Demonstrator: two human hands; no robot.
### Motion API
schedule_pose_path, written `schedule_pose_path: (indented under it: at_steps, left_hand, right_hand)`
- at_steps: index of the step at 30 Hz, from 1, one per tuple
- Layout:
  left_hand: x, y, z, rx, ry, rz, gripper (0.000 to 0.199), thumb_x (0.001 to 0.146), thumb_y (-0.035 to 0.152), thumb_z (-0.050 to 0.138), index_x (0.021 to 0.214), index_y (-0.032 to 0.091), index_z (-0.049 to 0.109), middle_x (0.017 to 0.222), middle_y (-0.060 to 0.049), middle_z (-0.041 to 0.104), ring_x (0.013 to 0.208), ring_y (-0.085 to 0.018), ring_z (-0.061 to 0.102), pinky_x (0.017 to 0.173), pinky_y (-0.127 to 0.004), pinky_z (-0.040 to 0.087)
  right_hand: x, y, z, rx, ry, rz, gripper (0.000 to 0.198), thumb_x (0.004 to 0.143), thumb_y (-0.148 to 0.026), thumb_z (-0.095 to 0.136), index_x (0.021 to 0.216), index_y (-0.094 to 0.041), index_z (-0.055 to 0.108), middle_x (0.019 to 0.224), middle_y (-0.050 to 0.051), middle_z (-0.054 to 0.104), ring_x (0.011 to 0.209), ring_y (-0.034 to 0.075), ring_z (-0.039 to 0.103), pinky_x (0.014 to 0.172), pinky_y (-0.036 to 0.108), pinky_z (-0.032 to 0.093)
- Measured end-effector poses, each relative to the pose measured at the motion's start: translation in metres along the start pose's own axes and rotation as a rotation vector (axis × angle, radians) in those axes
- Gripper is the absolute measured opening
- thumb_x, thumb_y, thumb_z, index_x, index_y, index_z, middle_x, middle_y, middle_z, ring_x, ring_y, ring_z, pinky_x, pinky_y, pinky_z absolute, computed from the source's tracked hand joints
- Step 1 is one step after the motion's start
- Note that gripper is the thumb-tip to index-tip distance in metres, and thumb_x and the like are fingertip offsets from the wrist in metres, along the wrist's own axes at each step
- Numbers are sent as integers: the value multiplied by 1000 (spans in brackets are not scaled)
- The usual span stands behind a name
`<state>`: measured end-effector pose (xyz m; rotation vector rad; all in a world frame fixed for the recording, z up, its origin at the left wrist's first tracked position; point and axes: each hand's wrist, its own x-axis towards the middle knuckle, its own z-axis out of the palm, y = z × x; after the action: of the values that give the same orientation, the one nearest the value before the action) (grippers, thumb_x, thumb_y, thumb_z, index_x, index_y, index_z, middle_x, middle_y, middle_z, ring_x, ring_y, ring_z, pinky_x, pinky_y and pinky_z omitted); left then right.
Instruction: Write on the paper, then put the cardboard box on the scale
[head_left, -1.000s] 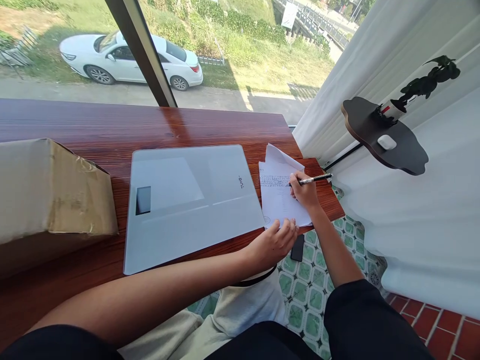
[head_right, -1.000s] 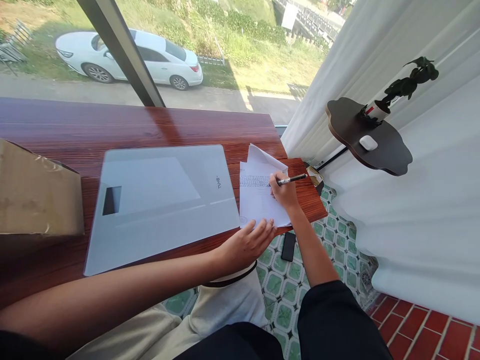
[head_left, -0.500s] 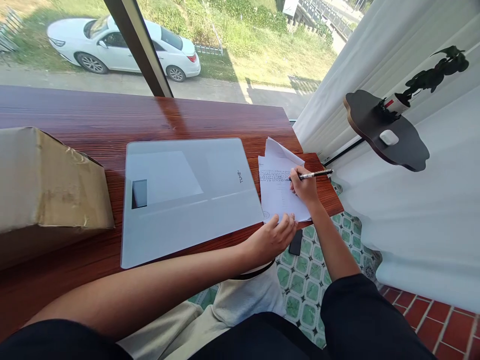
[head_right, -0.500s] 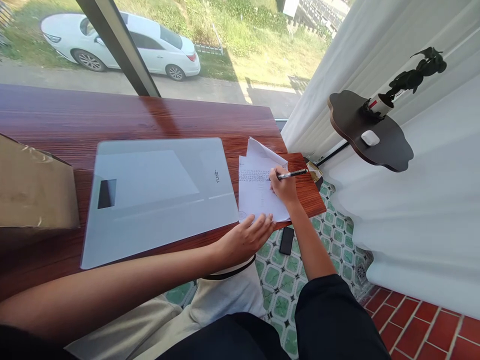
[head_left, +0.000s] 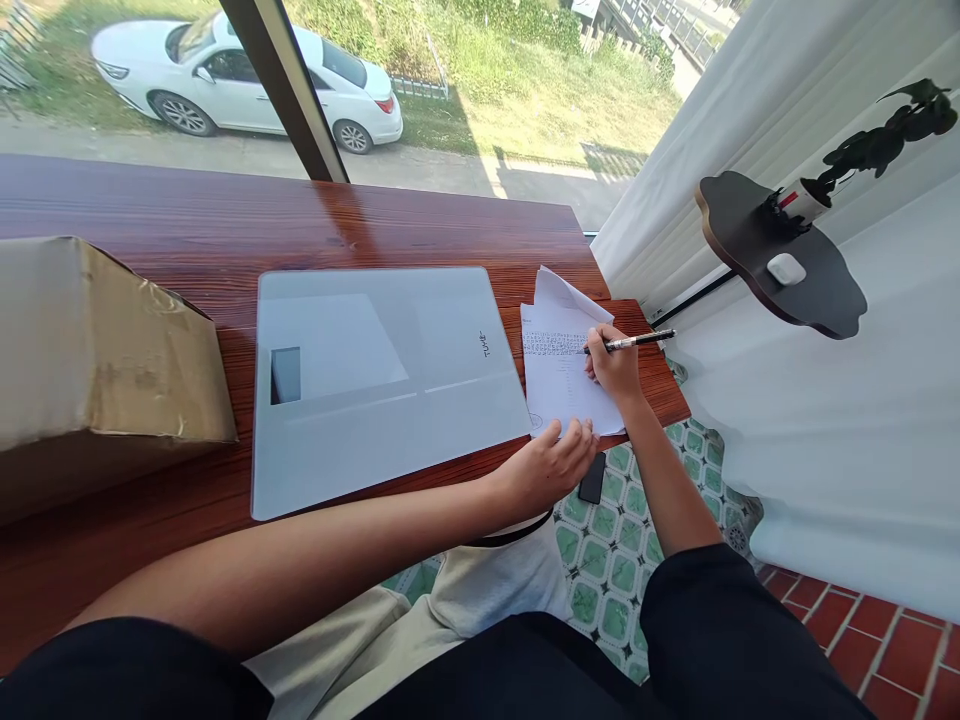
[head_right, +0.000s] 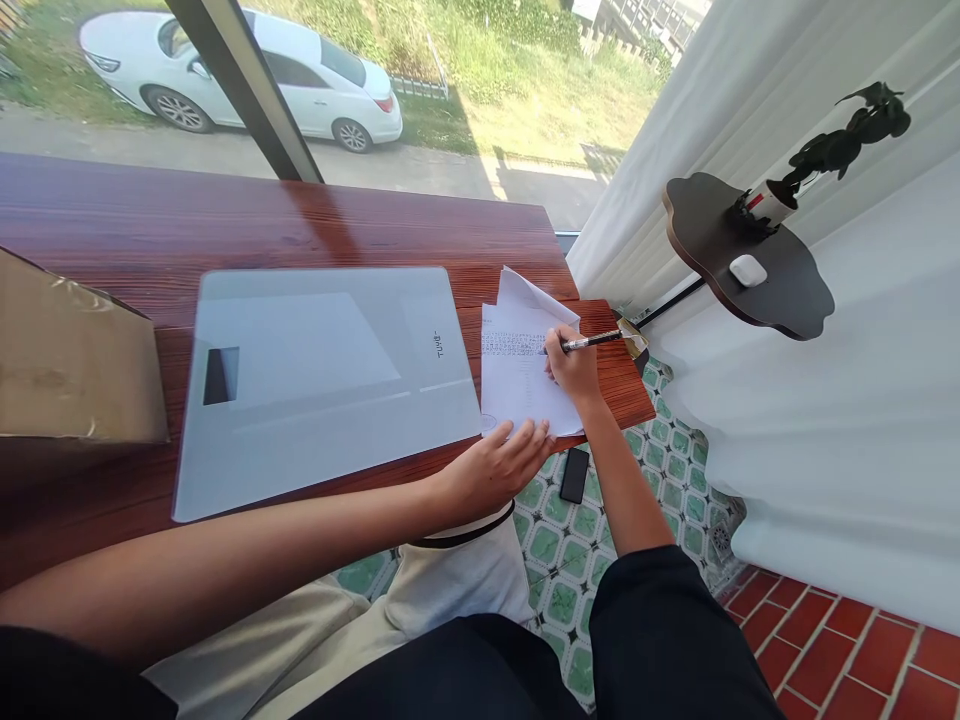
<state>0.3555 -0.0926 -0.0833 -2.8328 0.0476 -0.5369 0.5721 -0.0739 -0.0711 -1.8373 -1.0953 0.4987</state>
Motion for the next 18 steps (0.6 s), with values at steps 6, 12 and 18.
schedule_pose_path:
  at_steps: [6,12,18]
  left_hand:
    - [1,-1,-1,19,4,3,46,100,19,36,140,9,55,141,-16,60,122,-25,58,95,-38,46]
    - [2,-2,-3,-30,-16,1,45,99,20,40,140,9,56,142,-19,59,122,-24,58,95,-38,45]
    - [1,1,-2,1,8,-6,45,99,20,38,140,10,56,141,-18,60,123,-25,58,94,-38,45]
  right_hand:
    - [1,2,-1,-28,-2,-36,35,95,-45,49,71,-20,50,48,-3,51,36,10,47,37,22,36]
    - [0,-2,-2,-35,-9,-45,32,93,-41,49,68,-20,51,46,-2,50,35,12,46,37,24,37]
    - [2,3,-4,32,126,-71,34,95,-45,48,72,-20,51,49,-3,48,38,12,46,39,25,37]
